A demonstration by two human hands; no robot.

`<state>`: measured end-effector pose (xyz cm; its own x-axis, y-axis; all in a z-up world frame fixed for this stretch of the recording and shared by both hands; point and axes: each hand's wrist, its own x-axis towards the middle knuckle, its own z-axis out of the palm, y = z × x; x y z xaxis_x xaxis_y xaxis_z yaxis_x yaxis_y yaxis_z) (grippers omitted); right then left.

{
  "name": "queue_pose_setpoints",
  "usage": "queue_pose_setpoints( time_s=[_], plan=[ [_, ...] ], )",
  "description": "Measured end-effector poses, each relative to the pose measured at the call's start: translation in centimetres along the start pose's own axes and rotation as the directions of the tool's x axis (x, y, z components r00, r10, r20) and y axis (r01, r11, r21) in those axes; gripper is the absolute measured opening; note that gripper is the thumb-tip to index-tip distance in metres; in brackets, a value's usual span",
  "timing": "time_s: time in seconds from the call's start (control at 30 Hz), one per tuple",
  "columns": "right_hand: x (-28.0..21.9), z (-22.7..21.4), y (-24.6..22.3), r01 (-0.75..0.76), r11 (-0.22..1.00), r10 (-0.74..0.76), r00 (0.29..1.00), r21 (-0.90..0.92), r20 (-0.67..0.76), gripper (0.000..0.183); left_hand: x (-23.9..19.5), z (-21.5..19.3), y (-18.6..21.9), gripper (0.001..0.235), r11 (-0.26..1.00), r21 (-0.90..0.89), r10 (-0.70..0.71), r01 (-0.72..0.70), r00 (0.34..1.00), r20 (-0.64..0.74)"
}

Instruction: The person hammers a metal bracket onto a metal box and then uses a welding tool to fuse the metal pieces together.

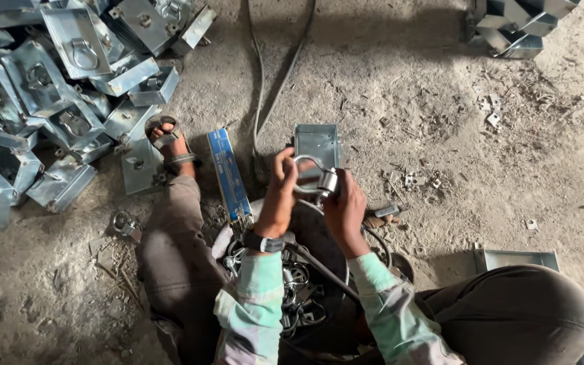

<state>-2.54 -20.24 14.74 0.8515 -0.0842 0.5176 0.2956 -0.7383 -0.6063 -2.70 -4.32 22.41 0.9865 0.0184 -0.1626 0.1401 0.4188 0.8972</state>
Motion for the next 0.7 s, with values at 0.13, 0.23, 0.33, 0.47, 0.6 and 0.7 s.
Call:
queue_pose_setpoints(
  time_s=[0.13,0.23,0.33,0.47,0.6,0.7],
  plan=[
    [-0.7,0.6,-1.0,-0.012,1.0,0.014,0.993,0.012,-0.121,0.06,0.9,0.5,-3.1,0.033,0.937,0.24,0.271,-0.254,0.962,-0.039],
    [-0.9,0.1,-2.0,-0.02,0.992,0.044,0.982,0.127,-0.184,0.058,2.1,-0.8,-5.0,0.039,0.969,0.209,0.133,-0.13,0.991,0.0],
    [-1.0,-0.6,-3.2,-0.142,0.932,0.208,0.963,0.333,-0.171,0.049,3.2,-0.9,-5.8,0.038,0.996,0.083,-0.042,0.036,0.996,0.08],
    [-0.4,-0.6,-4.0,-0.168,0.923,0.267,0.928,0.346,-0.261,0.045,2.5,0.5,-5.7,0.035,0.994,0.109,-0.019,0.011,0.997,0.078],
    [1.3,-1.9,-3.9,-0.087,0.973,0.149,0.945,0.213,-0.292,0.049,3.4,2.2,-4.6,0.028,0.964,0.248,0.076,-0.096,0.993,0.092],
    [2.7,-3.0,-2.7,0.2,0.957,-0.269,0.886,-0.213,-0.378,0.078,8.5,2.2,-2.0,0.024,0.927,0.373,-0.067,-0.027,0.969,0.237]
  ],
)
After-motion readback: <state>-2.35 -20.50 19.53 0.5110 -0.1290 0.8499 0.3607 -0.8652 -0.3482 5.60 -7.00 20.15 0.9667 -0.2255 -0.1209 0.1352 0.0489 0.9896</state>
